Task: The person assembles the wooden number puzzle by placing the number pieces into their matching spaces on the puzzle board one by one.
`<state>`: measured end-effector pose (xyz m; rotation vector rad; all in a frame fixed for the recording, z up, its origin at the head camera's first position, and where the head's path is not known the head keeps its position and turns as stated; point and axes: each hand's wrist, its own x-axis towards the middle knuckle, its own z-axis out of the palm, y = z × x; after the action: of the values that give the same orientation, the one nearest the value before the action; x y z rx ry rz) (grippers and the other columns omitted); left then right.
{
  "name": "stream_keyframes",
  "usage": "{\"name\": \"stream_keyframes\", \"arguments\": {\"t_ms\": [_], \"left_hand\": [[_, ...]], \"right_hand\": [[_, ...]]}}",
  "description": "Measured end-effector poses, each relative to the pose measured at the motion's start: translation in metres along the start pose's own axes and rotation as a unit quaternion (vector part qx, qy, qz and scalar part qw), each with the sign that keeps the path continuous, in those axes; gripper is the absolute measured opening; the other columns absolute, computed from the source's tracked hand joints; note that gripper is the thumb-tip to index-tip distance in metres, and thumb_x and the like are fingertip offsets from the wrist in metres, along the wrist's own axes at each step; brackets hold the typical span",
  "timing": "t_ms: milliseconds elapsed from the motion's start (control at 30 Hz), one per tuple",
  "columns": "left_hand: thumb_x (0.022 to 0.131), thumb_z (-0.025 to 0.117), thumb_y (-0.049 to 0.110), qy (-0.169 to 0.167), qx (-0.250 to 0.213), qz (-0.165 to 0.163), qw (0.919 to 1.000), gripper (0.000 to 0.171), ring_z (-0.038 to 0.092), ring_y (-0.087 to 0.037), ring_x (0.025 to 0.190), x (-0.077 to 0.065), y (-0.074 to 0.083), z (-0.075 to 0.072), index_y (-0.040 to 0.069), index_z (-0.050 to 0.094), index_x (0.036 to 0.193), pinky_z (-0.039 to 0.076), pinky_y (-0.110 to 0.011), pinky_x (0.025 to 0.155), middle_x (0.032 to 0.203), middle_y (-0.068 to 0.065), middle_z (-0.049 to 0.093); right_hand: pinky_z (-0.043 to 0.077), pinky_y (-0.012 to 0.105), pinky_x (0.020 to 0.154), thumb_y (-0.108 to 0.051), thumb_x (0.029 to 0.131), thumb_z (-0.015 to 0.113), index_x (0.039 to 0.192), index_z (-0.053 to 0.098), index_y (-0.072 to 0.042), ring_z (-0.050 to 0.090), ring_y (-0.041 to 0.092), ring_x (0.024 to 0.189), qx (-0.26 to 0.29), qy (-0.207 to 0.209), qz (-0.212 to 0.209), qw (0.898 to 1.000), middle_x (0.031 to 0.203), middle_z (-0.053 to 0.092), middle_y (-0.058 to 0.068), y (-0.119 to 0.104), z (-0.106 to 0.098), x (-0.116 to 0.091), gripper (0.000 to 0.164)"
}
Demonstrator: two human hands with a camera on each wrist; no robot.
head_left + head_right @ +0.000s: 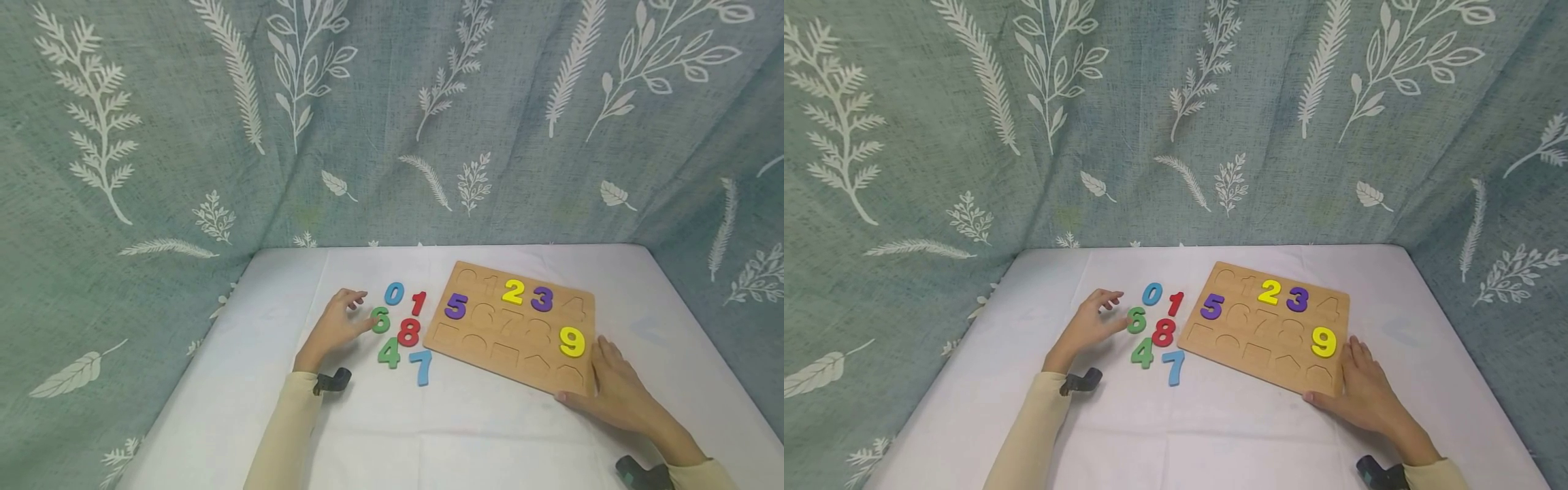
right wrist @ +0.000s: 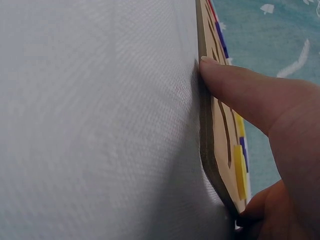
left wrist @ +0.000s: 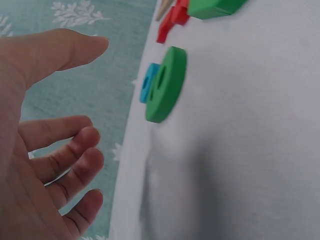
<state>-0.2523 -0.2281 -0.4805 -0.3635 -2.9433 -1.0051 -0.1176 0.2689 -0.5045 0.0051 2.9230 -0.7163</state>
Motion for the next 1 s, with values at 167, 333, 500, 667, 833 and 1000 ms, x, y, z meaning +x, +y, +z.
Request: {"name": "stream_keyframes", "arguments": {"t_ms": [167, 333, 500, 667, 833, 1000], "left_hand": [[0.086, 0.080, 0.044, -0.008, 0.015, -0.010, 0.9998, 0.072, 0.057, -0.028, 0.118, -0.001, -0.002, 0.006, 0.007, 0.059, 0.144, 0.051, -0.049, 0.100, 0.130, -0.010, 0.061], [0.086, 0.081, 0.043, -0.018, 0.023, -0.024, 0.9993, 0.071, 0.057, -0.027, 0.114, -0.001, 0.001, 0.010, 0.007, 0.059, 0.143, 0.052, -0.049, 0.099, 0.125, -0.010, 0.061], [0.085, 0.082, 0.044, -0.025, 0.033, -0.022, 0.9989, 0.071, 0.055, -0.024, 0.111, 0.000, 0.002, 0.014, 0.008, 0.060, 0.142, 0.051, -0.045, 0.099, 0.121, -0.007, 0.060], [0.085, 0.082, 0.045, -0.024, 0.042, -0.018, 0.9987, 0.071, 0.056, -0.023, 0.109, 0.002, 0.004, 0.017, 0.006, 0.061, 0.140, 0.051, -0.045, 0.097, 0.120, -0.006, 0.062], [0.084, 0.082, 0.046, -0.030, 0.052, -0.026, 0.9979, 0.073, 0.056, -0.023, 0.109, 0.001, 0.005, 0.018, 0.006, 0.061, 0.141, 0.052, -0.043, 0.096, 0.120, -0.006, 0.062], [0.083, 0.083, 0.047, -0.038, 0.064, -0.037, 0.9965, 0.074, 0.057, -0.024, 0.112, 0.001, 0.007, 0.020, 0.008, 0.060, 0.143, 0.052, -0.044, 0.097, 0.121, -0.006, 0.062]], "right_hand": [[0.015, 0.077, 0.116, -0.063, 0.079, 0.078, 0.156, 0.004, 0.019, 0.008, 0.064, 0.150, 0.002, -0.004, 0.002, 1.000, 0.160, 0.005, 0.047, 0.000, -0.001, 0.000, 0.134], [0.015, 0.077, 0.116, -0.063, 0.079, 0.078, 0.156, 0.004, 0.019, 0.008, 0.064, 0.150, 0.000, -0.004, 0.002, 1.000, 0.160, 0.005, 0.047, 0.001, 0.000, 0.000, 0.135], [0.015, 0.077, 0.116, -0.062, 0.079, 0.078, 0.156, 0.003, 0.019, 0.008, 0.064, 0.150, 0.002, -0.002, -0.001, 1.000, 0.160, 0.005, 0.047, 0.001, 0.001, 0.000, 0.135], [0.014, 0.077, 0.116, -0.062, 0.078, 0.079, 0.157, 0.004, 0.018, 0.007, 0.064, 0.150, 0.007, -0.001, -0.005, 1.000, 0.160, 0.006, 0.047, 0.001, 0.001, 0.000, 0.135], [0.014, 0.078, 0.116, -0.062, 0.079, 0.079, 0.157, 0.004, 0.018, 0.007, 0.064, 0.150, 0.007, 0.000, -0.008, 1.000, 0.161, 0.006, 0.047, 0.001, 0.001, -0.001, 0.135], [0.015, 0.078, 0.115, -0.062, 0.079, 0.079, 0.157, 0.004, 0.018, 0.008, 0.065, 0.149, 0.007, 0.001, -0.011, 1.000, 0.160, 0.006, 0.047, 0.002, 0.000, -0.001, 0.134]]}}
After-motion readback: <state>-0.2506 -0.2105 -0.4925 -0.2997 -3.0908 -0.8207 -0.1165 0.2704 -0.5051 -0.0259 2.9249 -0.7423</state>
